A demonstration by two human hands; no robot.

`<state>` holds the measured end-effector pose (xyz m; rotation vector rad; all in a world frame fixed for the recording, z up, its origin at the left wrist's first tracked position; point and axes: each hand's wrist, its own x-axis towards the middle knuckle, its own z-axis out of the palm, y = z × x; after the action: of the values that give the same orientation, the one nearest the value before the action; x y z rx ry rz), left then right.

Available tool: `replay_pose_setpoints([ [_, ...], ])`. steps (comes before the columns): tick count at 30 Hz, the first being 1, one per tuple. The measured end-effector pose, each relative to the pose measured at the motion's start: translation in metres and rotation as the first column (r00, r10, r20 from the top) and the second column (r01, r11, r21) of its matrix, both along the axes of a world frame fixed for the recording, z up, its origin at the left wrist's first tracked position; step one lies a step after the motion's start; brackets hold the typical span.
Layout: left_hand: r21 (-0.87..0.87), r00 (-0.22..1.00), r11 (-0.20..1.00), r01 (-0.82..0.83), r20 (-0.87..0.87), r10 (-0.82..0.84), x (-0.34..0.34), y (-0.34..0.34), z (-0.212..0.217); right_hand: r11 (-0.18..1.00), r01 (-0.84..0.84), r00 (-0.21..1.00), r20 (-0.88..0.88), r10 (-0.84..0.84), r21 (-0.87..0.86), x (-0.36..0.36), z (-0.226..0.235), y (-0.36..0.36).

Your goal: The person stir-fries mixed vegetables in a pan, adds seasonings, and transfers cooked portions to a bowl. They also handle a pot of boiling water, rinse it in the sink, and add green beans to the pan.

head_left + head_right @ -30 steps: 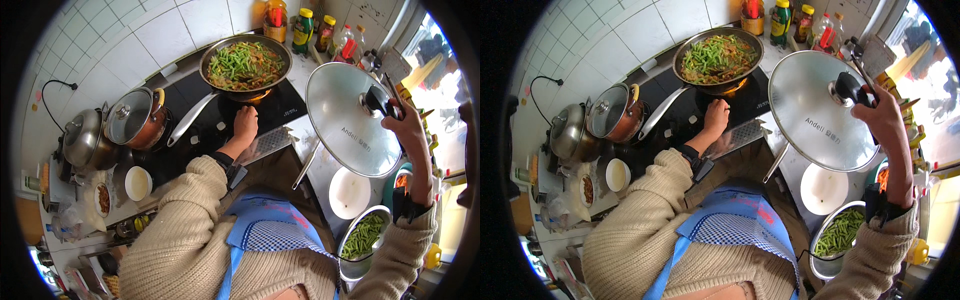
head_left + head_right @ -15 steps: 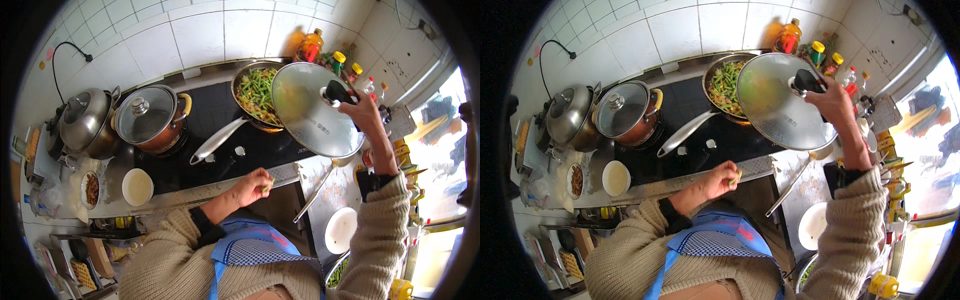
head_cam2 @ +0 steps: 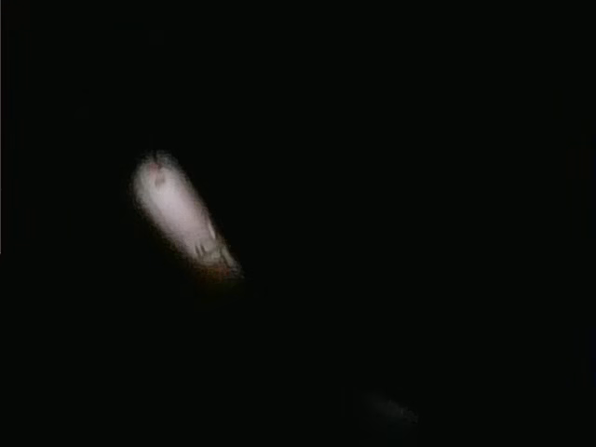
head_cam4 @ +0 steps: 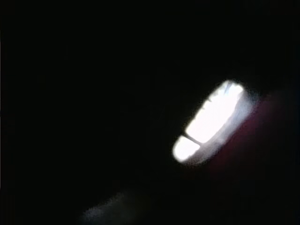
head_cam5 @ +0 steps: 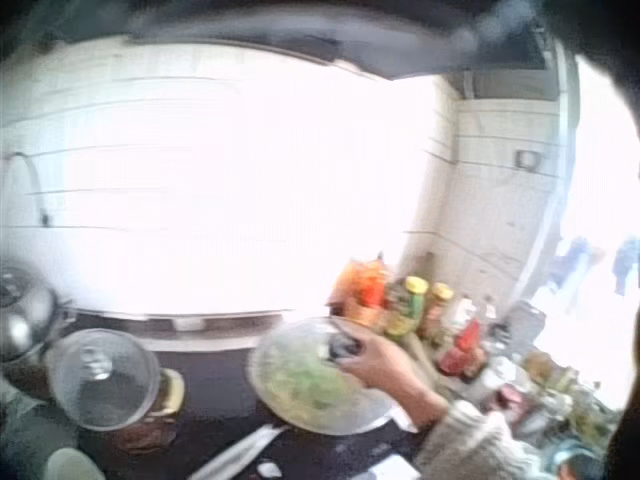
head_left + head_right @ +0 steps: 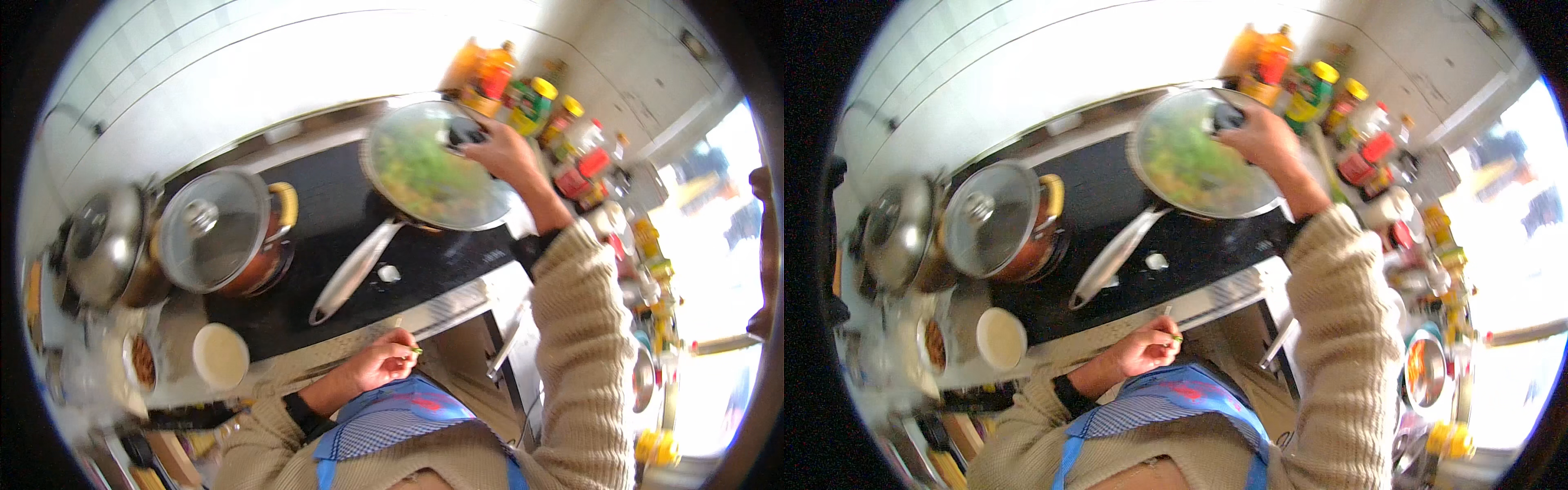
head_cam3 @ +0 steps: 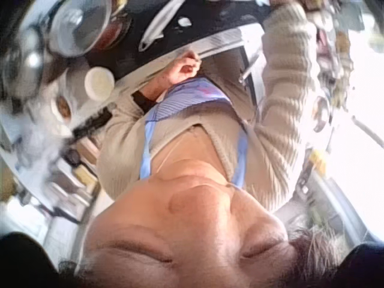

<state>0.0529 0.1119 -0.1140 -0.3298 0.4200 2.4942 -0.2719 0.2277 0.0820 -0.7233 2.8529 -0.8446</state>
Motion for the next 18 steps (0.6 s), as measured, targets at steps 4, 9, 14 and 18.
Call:
replay_pose_setpoints([
  [4, 0.040, 0.998, 0.997, 0.064, -0.018, -0.063, -0.008, 0.001, -0.016, 0.984, 0.061, 0.997, 0.044, -0.069, 0.167, -0.010, -0.019, -0.026],
  [9, -0.218, 0.966, 0.947, 0.236, -0.054, -0.254, -0.021, 0.043, 0.006, 0.941, 0.225, 0.920, -0.372, -0.121, 0.251, 0.035, 0.020, 0.022],
  [14, -0.203, 0.914, 0.924, 0.324, -0.185, -0.361, -0.013, 0.083, 0.016, 0.858, 0.202, 0.863, -0.499, 0.072, 0.473, 0.181, 0.056, 0.158],
  [18, -0.194, 0.778, 0.862, 0.467, -0.373, -0.506, 0.008, 0.160, 0.059, 0.726, 0.607, 0.722, -0.607, -0.332, 0.325, 0.356, 0.051, 0.304],
])
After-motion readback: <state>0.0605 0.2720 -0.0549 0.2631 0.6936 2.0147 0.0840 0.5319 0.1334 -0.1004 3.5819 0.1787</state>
